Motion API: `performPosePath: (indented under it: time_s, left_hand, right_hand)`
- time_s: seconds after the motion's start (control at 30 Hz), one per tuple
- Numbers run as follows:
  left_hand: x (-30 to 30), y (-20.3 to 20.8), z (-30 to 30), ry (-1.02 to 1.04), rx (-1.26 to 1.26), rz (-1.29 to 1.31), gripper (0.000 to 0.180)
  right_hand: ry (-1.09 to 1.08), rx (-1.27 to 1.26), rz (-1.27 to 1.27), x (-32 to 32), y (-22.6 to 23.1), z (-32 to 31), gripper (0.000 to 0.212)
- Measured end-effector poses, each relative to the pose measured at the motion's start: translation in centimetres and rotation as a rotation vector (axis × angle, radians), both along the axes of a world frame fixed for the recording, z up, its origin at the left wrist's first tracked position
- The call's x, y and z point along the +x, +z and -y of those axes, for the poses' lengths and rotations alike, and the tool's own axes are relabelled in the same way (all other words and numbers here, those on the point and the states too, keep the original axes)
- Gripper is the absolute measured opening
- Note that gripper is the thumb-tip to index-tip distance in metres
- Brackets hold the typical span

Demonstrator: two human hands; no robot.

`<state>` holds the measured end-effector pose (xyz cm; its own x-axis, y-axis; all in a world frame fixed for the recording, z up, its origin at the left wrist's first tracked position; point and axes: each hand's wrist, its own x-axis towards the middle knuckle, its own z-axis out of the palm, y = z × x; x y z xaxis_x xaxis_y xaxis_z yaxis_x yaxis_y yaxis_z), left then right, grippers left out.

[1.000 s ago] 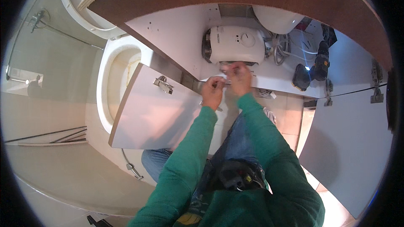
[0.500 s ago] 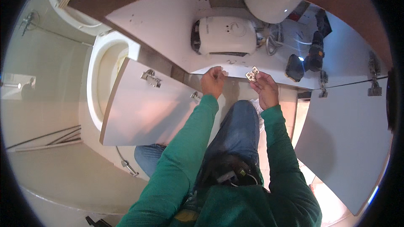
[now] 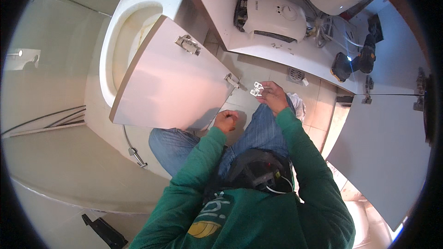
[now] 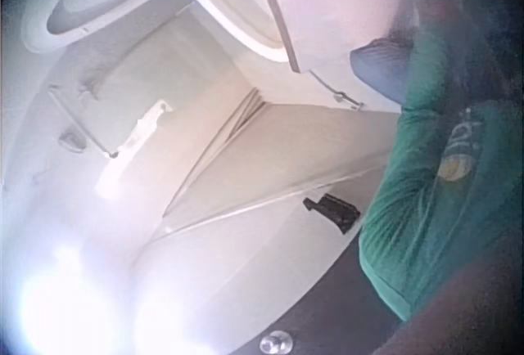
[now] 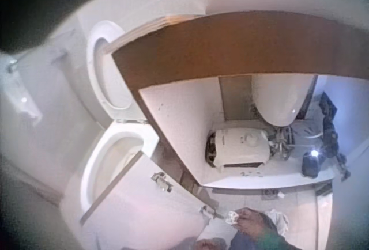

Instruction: The person installs metal hinges onto a wooden cabinet door using a cordless drill. They position the door, align the hinges, and secure them with screws while seated on the bathroom floor.

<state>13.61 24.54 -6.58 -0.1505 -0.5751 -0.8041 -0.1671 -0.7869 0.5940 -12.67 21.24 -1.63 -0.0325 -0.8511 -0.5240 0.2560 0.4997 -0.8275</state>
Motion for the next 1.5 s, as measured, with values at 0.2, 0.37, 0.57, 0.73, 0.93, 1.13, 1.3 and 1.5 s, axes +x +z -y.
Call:
performPosePath:
  time_s: [0.2,0.37,0.57,0.73,0.93,1.13,1.3,1.5]
  left_hand:
    - [-1.8,3.6,1.4,0.14,-0.047,-0.139,0.034]
    - [-2.4,2.4,2.6,0.17,-0.093,-0.149,0.043]
    - [-4.6,1.0,5.8,0.467,-0.056,-0.112,0.038]
    - [-6.2,1.5,8.3,0.576,-0.03,-0.118,0.024]
    - [-7.2,-0.7,10.1,0.554,-0.011,-0.051,0.019]
    - [-6.4,0.1,9.1,0.502,-0.103,-0.056,0.017]
    - [-6.0,-0.4,8.8,0.415,-0.178,-0.103,0.023]
    - [-5.6,-1.4,8.6,0.392,-0.191,-0.119,0.03]
  right_hand:
    - [0.042,-0.005,-0.054,1.7,-2.1,1.3,0.029]
    - [0.021,0.066,0.061,1.8,-3.2,1.5,0.024]
    - [-0.031,0.143,0.016,2.5,-3.9,2.8,0.018]
    - [0.03,-0.104,-0.22,4.0,-8.3,4.3,0.019]
    - [0.003,-0.136,-0.371,6.1,-11.4,4.9,0.017]
    - [0.079,-0.131,-0.271,7.0,-8.7,4.7,0.019]
    - [0.125,-0.187,-0.327,6.6,-9.9,4.7,0.019]
    - [0.148,-0.191,-0.466,7.3,-8.5,4.8,0.019]
